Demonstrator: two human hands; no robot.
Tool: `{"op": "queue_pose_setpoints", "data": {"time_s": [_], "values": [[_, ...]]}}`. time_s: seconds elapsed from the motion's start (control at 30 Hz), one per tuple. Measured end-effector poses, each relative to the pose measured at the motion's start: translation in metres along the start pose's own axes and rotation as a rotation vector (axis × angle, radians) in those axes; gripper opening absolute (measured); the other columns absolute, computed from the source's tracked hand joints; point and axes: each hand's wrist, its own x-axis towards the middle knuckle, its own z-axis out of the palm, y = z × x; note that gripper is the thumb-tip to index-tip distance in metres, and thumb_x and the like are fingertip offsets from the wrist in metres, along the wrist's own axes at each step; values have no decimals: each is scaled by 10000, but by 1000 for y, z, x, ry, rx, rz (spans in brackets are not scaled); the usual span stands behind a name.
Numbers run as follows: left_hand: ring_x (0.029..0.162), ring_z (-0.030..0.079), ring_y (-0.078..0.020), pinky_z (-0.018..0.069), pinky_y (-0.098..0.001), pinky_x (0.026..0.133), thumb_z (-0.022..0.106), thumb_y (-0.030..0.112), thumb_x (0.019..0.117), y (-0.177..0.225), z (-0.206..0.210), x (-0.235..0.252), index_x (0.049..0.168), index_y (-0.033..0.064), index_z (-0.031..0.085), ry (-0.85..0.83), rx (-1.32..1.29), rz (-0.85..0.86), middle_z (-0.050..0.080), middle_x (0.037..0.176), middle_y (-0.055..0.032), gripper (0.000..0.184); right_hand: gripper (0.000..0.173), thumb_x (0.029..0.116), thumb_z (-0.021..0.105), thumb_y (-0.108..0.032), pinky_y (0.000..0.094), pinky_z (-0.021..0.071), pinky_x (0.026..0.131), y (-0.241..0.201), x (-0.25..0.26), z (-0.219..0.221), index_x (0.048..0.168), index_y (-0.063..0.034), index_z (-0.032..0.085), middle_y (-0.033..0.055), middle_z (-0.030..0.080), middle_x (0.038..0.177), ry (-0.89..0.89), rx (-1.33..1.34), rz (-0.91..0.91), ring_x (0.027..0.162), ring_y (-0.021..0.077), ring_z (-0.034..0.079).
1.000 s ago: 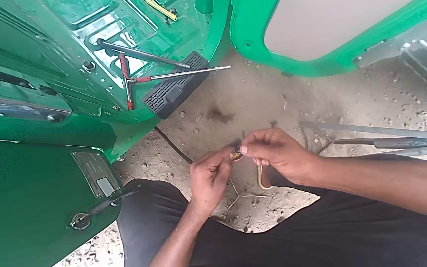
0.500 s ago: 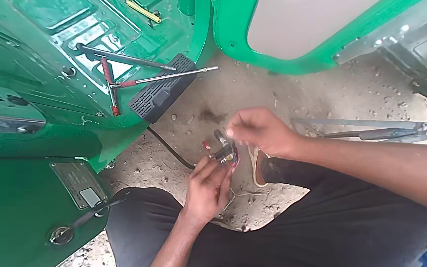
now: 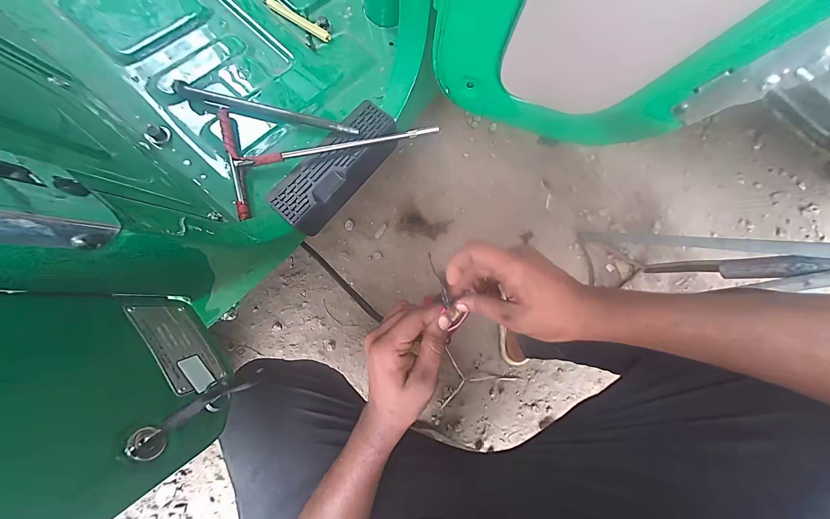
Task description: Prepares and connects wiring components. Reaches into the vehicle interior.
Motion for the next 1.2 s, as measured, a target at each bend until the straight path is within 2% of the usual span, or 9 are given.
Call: {"op": "queue_pose_setpoints", "data": {"time_s": [0.17,0.27,0.4,0.53,0.6,0.73,0.83,1.03,1.2], "values": [[670,625,-62,554,-225,600,730,137,930,2,3,2,1139,21,664,156,247,183,696,842,-24,249,202,985,685,-101,217,592,682,-6,0,-5,1122,-115,537,-49,711,884,4,-33,23,765,26,685],[685,561,-129,449,-268,631,667,138,951,6,3,5,1146,88,786,124,574,282,659,747,-35,233,209,982,688,-92,235,593,665,-6,1,-7,1112,-117,526,-43,702,858,-7,-47,32,748,38,685],[702,569,-163,449,-292,631,607,170,977,9,8,5,1103,99,794,85,725,239,658,738,-28,236,201,978,693,-89,238,594,675,-10,2,-11,1101,-115,535,-36,694,873,-11,-127,12,756,43,682],[719,650,-39,565,-233,641,517,200,1037,16,4,7,1100,89,735,-61,279,-145,713,853,43,252,41,987,666,-125,266,569,697,-7,2,-14,1015,-119,637,-30,638,852,35,-377,-184,790,86,635],[598,563,-70,473,-246,537,497,158,1047,13,4,13,1061,43,722,-93,-33,-286,661,771,10,253,73,997,616,-111,289,533,668,-3,3,-11,951,-123,671,-21,620,786,60,-466,-269,770,124,615],[594,527,-67,458,-233,543,509,102,1032,6,5,20,1051,-16,727,-59,-460,-434,685,829,-63,249,130,996,611,-116,311,553,755,-2,7,-11,977,-144,736,-28,688,845,96,-506,-267,854,136,652],[590,523,-60,463,-222,544,504,98,1034,5,4,23,1052,-16,730,-16,-533,-467,671,812,-52,253,155,994,619,-119,276,582,870,-5,6,-12,1035,-127,768,-9,724,1023,133,-411,-259,989,100,678],[591,521,-61,463,-221,549,508,105,1035,2,1,20,1064,-21,721,13,-563,-485,668,813,-54,249,148,1013,636,-174,216,565,675,2,0,-2,1124,-142,729,-19,666,1018,104,-224,-85,770,36,619],[603,531,-57,496,-229,589,561,149,1026,4,-5,19,1049,-10,721,-21,-722,-515,654,806,-56,226,200,1005,661,-223,204,571,678,2,-2,-4,1174,-161,747,-15,650,989,113,-188,-128,798,33,626]]}}
